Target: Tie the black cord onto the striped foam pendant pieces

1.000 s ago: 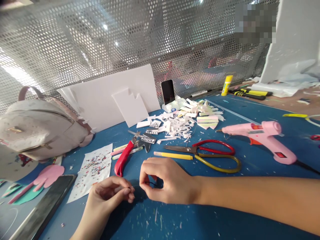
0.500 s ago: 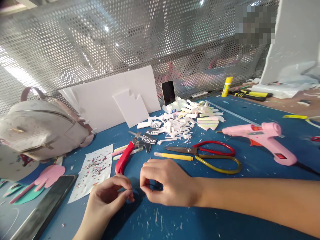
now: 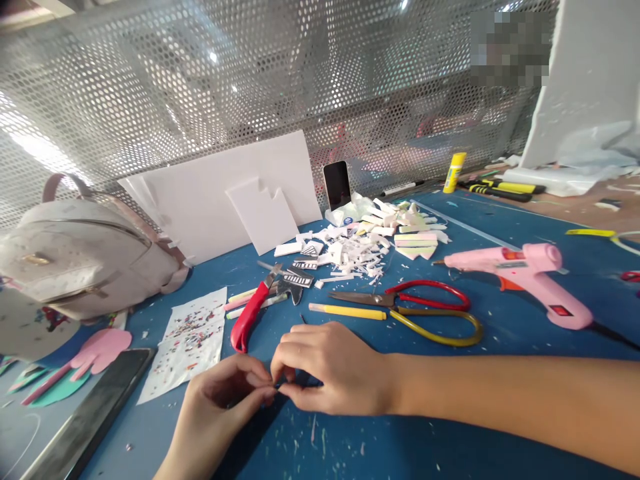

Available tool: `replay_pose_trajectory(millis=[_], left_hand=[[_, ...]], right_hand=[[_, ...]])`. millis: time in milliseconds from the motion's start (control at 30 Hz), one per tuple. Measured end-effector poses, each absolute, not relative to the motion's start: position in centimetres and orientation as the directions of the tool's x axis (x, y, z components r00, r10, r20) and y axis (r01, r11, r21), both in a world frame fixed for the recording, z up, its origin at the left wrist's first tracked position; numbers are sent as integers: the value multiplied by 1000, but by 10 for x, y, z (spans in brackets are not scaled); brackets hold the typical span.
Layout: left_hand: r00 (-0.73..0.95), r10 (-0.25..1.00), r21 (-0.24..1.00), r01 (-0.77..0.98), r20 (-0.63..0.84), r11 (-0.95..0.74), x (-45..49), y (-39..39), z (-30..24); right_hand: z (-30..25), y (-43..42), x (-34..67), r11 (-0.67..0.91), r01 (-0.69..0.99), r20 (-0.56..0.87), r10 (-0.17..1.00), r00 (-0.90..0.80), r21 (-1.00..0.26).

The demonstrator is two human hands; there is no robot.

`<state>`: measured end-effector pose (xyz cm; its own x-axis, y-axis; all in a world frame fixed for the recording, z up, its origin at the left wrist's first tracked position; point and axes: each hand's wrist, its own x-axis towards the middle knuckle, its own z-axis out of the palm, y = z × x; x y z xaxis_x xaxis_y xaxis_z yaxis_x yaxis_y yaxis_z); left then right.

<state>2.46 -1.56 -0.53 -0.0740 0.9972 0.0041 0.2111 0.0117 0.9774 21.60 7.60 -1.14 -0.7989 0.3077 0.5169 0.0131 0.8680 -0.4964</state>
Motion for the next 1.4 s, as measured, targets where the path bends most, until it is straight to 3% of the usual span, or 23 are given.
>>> replay_pose_trajectory(millis=[167,433,833,933,1167,1400], left_hand=[[-34,999,969,243,-29,37,25,-16,-3],[94,988,907,393,123,-151,23,-17,-2],[106,978,866,455,180,-209,21,-17,-1],[86,980,852,483,180,-199,23,-15,1],[227,962,787,561,151,-257,49,1,5],[293,941,651,685,166,-328,75,23,1]], right_hand=[[-9,76,215,875,-11,517,275,-811,-484],[-4,77,216,785,6,477,383,-791,-620],[-3,89,219,745,-97,460,298,-837,-660],[1,92,219,715,-71,460,366,-809,-695],[3,104,220,529,-2,443,709,-549,-849],[-4,109,223,492,-35,437,736,-517,-870]])
